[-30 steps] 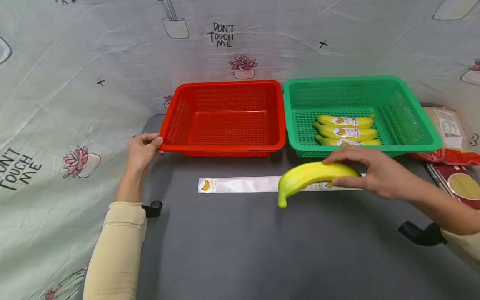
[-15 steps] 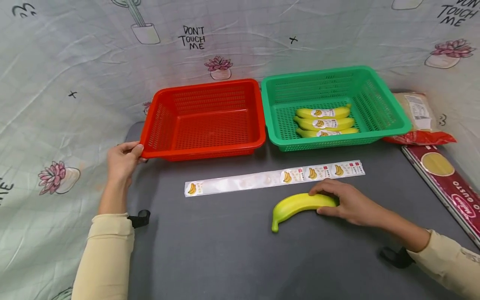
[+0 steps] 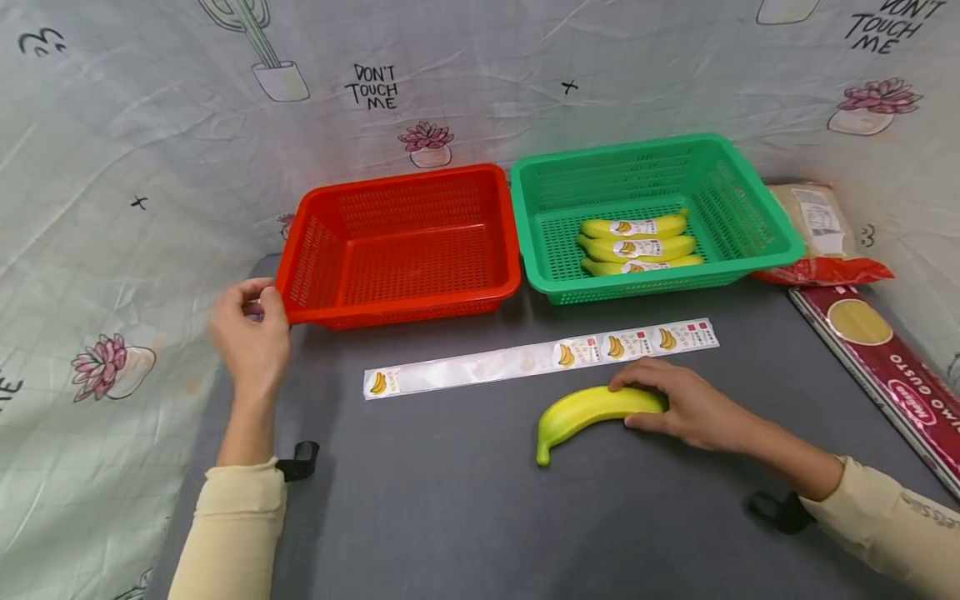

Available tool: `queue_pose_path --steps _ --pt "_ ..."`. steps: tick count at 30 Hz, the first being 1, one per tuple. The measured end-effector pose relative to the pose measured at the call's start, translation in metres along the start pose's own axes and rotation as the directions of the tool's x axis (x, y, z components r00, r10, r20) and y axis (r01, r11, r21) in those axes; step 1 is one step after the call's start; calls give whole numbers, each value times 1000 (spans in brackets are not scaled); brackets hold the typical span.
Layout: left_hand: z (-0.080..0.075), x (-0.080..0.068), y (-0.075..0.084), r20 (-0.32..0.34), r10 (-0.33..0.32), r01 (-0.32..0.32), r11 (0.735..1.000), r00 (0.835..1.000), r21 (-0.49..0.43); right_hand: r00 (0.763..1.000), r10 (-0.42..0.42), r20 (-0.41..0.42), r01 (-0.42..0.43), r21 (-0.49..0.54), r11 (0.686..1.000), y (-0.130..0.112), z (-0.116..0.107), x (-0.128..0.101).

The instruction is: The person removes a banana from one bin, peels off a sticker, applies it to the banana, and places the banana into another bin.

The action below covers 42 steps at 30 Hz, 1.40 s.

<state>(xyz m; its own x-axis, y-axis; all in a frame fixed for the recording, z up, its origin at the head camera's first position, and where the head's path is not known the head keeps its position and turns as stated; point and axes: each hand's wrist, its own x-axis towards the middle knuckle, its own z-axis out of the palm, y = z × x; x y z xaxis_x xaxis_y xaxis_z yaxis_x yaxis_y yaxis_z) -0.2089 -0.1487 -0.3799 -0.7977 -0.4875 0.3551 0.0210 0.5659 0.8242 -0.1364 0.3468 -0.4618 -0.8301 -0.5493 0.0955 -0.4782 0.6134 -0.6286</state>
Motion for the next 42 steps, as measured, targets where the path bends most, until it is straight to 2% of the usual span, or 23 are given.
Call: queue_pose_path --steps 1,2,3,4,5,6,7,8,10,11,12,13,14,15,17,19,20,22,26,30,36,42 --pt "5 -13 13 12 67 -67 997 998 -46 1000 -4 0 4 2 1000 0 0 0" --pt "11 -26 28 56 132 -126 986 990 -110 1000 -3 -1 3 3 1000 0 0 1" --pt "18 -40 44 133 181 -157 972 974 -173 1000 -3 -5 3 4 1000 1 0 1" --pt "25 -53 60 235 222 -168 959 946 -230 1000 0 -4 0 4 1000 1 -1 1" --pt "34 -66 74 350 252 -168 953 902 -254 1000 1 -6 -1 3 1000 2 -1 1" --pt "45 -78 86 471 266 -156 953 841 -259 1000 5 -4 -5 3 1000 3 0 1" --pt "57 -88 95 585 279 -158 955 761 -249 1000 8 -1 -8 4 1000 3 0 1" --pt "69 -97 102 690 276 -175 961 669 -215 1000 13 2 -13 6 1000 4 1 1" --pt "98 -109 108 839 231 -271 957 492 -104 1000 19 12 -19 14 1000 5 2 1" --pt "112 -113 109 888 189 -331 942 419 -45 1000 20 18 -20 18 1000 5 3 2" --pt "127 -116 109 921 148 -396 918 361 7 999 24 26 -25 22 999 6 4 2" --pt "141 -118 107 940 111 -461 886 323 54 999 25 31 -26 26 999 6 5 3" --pt "153 -120 105 950 69 -518 849 304 104 999 25 35 -26 29 999 6 6 4" --pt "163 -120 103 955 31 -565 812 294 148 999 25 39 -26 31 999 6 7 5" --pt "180 -119 99 956 -31 -635 741 293 219 999 25 41 -27 28 999 5 8 6" --pt "191 -117 95 949 -73 -668 694 305 268 999 24 39 -26 27 999 5 8 7" --pt "194 -116 94 948 -86 -674 683 307 280 999 25 39 -26 27 999 5 9 7" --pt "200 -113 92 945 -108 -671 679 308 297 999 24 38 -25 26 999 4 8 7" --pt "208 -110 88 943 -122 -655 692 310 305 999 25 33 -26 35 999 3 8 7" --pt "212 -108 85 938 -126 -647 694 322 315 999 25 23 -26 39 999 3 8 6" --pt "214 -109 84 933 -85 -650 695 349 307 1000 26 9 -26 33 999 4 7 3" --pt "217 -111 85 934 -60 -648 704 353 290 999 40 -1 -40 40 998 5 6 1"
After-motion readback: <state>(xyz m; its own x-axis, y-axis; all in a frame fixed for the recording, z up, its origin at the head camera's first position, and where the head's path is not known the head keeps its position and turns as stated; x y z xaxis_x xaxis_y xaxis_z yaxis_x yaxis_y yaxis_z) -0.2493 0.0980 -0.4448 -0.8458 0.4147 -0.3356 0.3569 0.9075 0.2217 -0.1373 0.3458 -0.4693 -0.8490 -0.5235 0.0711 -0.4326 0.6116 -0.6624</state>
